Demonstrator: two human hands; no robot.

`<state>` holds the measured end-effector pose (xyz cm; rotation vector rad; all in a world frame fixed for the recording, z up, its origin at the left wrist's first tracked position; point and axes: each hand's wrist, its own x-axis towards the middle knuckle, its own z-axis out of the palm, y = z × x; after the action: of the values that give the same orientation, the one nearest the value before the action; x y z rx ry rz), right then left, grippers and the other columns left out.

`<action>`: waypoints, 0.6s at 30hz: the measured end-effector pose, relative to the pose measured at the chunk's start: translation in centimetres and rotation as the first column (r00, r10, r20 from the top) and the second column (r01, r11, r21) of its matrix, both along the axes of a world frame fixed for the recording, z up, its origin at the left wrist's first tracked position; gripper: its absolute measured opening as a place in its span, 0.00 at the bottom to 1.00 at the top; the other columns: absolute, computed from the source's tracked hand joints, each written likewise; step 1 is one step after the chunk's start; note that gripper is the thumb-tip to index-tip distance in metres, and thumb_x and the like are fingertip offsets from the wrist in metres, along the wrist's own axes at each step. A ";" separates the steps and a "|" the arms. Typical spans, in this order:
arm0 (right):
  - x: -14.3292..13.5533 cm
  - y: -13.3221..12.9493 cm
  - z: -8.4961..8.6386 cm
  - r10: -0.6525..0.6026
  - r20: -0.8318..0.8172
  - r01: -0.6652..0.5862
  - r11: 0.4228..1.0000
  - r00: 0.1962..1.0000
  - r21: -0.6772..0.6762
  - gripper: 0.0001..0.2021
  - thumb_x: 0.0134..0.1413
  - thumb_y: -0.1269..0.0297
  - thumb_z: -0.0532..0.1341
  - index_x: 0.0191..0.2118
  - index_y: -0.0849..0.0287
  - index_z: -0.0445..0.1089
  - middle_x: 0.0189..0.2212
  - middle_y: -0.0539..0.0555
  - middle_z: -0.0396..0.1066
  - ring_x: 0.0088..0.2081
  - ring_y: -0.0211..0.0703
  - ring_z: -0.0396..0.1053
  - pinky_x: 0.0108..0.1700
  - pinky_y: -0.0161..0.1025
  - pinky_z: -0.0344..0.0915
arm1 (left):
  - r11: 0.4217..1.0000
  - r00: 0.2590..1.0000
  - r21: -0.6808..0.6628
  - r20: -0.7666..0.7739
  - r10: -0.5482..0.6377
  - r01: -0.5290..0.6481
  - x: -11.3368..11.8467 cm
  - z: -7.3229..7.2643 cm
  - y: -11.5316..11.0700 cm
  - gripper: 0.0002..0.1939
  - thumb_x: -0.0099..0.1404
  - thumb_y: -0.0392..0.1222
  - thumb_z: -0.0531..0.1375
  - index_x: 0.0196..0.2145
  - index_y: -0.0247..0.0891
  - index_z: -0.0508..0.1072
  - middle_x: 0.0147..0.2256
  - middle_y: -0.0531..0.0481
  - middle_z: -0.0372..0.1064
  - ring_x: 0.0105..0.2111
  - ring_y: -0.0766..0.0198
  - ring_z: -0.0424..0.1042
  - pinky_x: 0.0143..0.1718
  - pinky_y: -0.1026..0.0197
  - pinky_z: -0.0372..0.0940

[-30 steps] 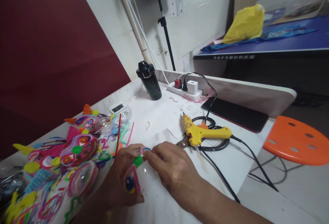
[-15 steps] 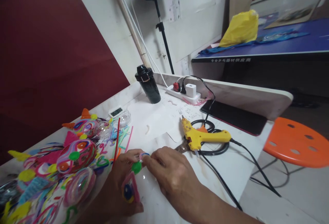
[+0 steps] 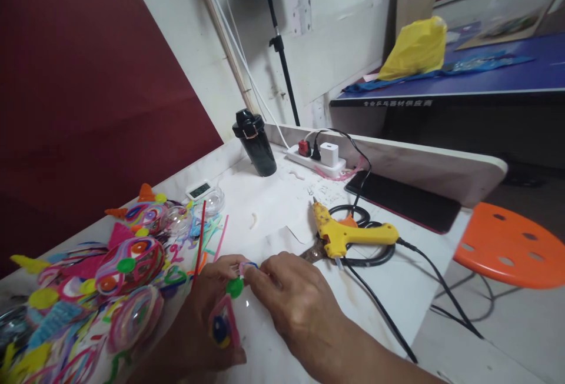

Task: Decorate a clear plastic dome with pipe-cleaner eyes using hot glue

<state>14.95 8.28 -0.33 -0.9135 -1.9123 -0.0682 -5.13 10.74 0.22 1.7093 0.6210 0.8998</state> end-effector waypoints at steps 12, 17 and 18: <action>0.1 0.0 -0.3 0.021 -0.036 -0.021 1.000 0.999 0.006 0.13 0.65 0.76 0.51 0.49 0.65 0.70 0.29 0.55 0.73 0.28 0.40 0.67 0.27 0.36 0.63 | 0.996 1.000 0.090 -0.007 -0.027 0.027 -0.3 -0.3 0.2 0.40 0.44 0.40 0.75 0.53 0.53 0.65 0.53 0.50 0.59 0.54 0.58 0.66 0.53 0.64 0.64; 0.1 -0.2 -0.3 0.032 -0.053 -0.031 0.999 0.998 0.012 0.12 0.63 0.77 0.54 0.48 0.66 0.70 0.29 0.54 0.73 0.28 0.40 0.67 0.27 0.36 0.61 | 0.998 0.999 0.048 -0.015 -0.033 0.034 -0.3 -0.1 0.1 0.40 0.44 0.40 0.75 0.52 0.54 0.65 0.54 0.50 0.58 0.55 0.58 0.65 0.54 0.63 0.62; 0.1 -0.2 -0.2 0.037 -0.053 -0.037 0.999 0.998 0.010 0.12 0.63 0.76 0.53 0.48 0.66 0.70 0.30 0.54 0.73 0.28 0.40 0.67 0.27 0.37 0.61 | 0.998 0.999 0.049 -0.010 -0.032 0.032 -0.3 -0.2 0.1 0.40 0.43 0.39 0.76 0.52 0.54 0.65 0.53 0.50 0.59 0.55 0.58 0.65 0.53 0.63 0.63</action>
<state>15.09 8.04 -0.54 -0.8656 -1.8771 -0.0300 -5.46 10.83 0.05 1.7636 0.5799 0.8920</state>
